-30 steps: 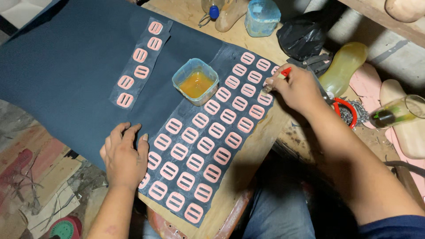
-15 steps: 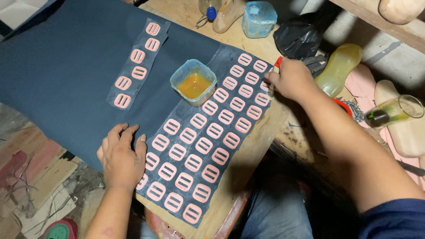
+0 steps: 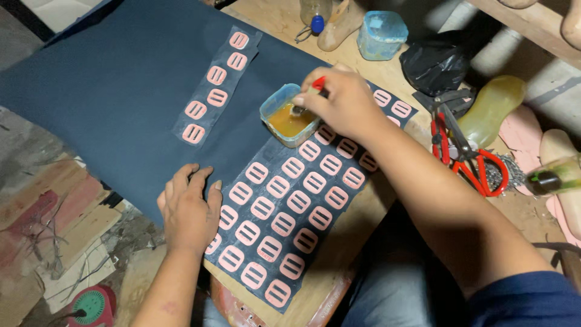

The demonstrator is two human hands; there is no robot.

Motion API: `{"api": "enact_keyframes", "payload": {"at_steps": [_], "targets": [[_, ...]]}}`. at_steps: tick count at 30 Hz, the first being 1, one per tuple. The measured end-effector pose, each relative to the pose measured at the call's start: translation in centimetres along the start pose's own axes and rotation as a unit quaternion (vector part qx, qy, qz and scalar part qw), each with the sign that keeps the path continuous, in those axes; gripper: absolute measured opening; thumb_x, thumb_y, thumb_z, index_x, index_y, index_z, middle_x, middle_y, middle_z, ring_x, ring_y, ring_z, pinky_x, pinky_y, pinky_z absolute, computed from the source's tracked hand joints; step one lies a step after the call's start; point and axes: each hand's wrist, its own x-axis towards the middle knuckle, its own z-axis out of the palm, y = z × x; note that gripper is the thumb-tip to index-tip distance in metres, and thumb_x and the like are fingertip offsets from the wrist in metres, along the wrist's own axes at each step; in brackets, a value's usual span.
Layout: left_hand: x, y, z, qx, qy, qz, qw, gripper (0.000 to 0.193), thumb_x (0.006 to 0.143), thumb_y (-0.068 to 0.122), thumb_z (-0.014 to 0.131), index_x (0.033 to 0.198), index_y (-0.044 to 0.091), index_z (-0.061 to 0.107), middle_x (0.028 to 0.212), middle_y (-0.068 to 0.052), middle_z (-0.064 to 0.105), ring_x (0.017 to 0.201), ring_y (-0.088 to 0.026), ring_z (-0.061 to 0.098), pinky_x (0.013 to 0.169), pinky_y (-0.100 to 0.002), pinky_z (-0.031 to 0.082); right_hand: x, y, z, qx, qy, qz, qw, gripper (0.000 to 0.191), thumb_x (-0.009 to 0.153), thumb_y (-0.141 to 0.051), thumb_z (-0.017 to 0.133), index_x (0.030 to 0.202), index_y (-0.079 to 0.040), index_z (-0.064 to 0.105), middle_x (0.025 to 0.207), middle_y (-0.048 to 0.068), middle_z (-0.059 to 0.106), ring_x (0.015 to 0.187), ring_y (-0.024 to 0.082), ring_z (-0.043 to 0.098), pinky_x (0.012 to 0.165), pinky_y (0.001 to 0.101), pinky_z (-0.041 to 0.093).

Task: The person applies yellow glue from a small container onto multiple pink insoles arranged on a dark sheet using a brush. The person works systematically across the insoles, dipping the brush into the glue and spreading it over each insole's surface.

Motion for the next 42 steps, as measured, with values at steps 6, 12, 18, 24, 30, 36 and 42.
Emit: {"api": "enact_keyframes", "payload": {"at_steps": [6,12,18,24,30,36,42], "targets": [[0.2,-0.8,-0.2,-0.008,-0.008,-0.009,1.000,0.036,0.093,0.029,0.064,0.124,0.012,0.071,0.136,-0.009,0.059,0.127,-0.030,0.052,0.110,-0.046,0.034,2.2,-1.8,2.7,-0.099,-0.001,-0.093,0.991,0.024,0.088,-0.030,0.084,0.093,-0.009,0.074,0.080,0.012,0.068,0.084,0.029,0.063,0.072,0.0396,0.051],[-0.2,-0.8,0.1,-0.009,-0.002,-0.001,1.000,0.036,0.094,0.029,0.065,0.125,0.012,0.071,0.137,-0.009,0.059,0.127,-0.030,0.052,0.110,-0.046,0.034,-2.9,-0.3,-3.3,-0.016,0.022,0.005,1.000,0.027,0.097,-0.030,0.078,0.097,-0.003,0.070,0.086,0.010,0.072,0.077,0.018,0.067,0.068,0.0305,0.053],[-0.6,-0.2,0.1,-0.009,-0.001,0.002,1.000,0.036,0.094,0.028,0.064,0.125,0.012,0.071,0.137,-0.010,0.059,0.127,-0.031,0.052,0.110,-0.048,0.034,-9.1,4.2,-9.4,-0.104,0.094,0.253,0.957,0.024,0.100,-0.023,0.075,0.090,-0.002,0.067,0.070,0.007,0.068,0.060,0.013,0.065,0.058,0.0296,0.049],[-0.8,0.2,0.4,0.000,0.003,0.009,1.000,0.036,0.094,0.029,0.065,0.126,0.013,0.071,0.138,-0.010,0.059,0.127,-0.031,0.053,0.110,-0.048,0.034,-12.0,10.0,-7.6,0.118,0.206,0.273,0.932,0.024,0.098,-0.017,0.073,0.093,0.002,0.059,0.075,0.007,0.069,0.062,0.011,0.065,0.055,0.0272,0.052],[-0.8,0.3,0.7,-0.003,0.006,0.016,1.000,0.036,0.095,0.029,0.065,0.126,0.013,0.072,0.138,-0.010,0.059,0.127,-0.031,0.053,0.110,-0.048,0.035,-13.8,11.2,-6.2,0.094,0.291,0.289,0.907,0.021,0.100,-0.014,0.069,0.099,0.003,0.057,0.081,0.009,0.071,0.063,0.013,0.071,0.055,0.0275,0.058],[-0.8,0.3,0.8,-0.003,0.007,0.017,1.000,0.036,0.095,0.028,0.066,0.127,0.012,0.071,0.138,-0.011,0.059,0.127,-0.032,0.053,0.110,-0.048,0.035,-14.1,11.5,-6.6,0.112,0.285,0.277,0.911,0.020,0.099,-0.014,0.069,0.099,0.003,0.058,0.086,0.010,0.073,0.066,0.012,0.072,0.058,0.0264,0.059],[-0.8,0.4,0.7,-0.010,0.006,0.016,1.000,0.035,0.095,0.028,0.065,0.126,0.012,0.072,0.138,-0.011,0.059,0.127,-0.032,0.053,0.110,-0.047,0.034,-15.4,10.9,-7.7,-0.085,0.183,0.165,0.965,0.019,0.096,-0.015,0.076,0.103,0.001,0.069,0.090,0.011,0.072,0.078,0.017,0.063,0.071,0.0321,0.052]]}}
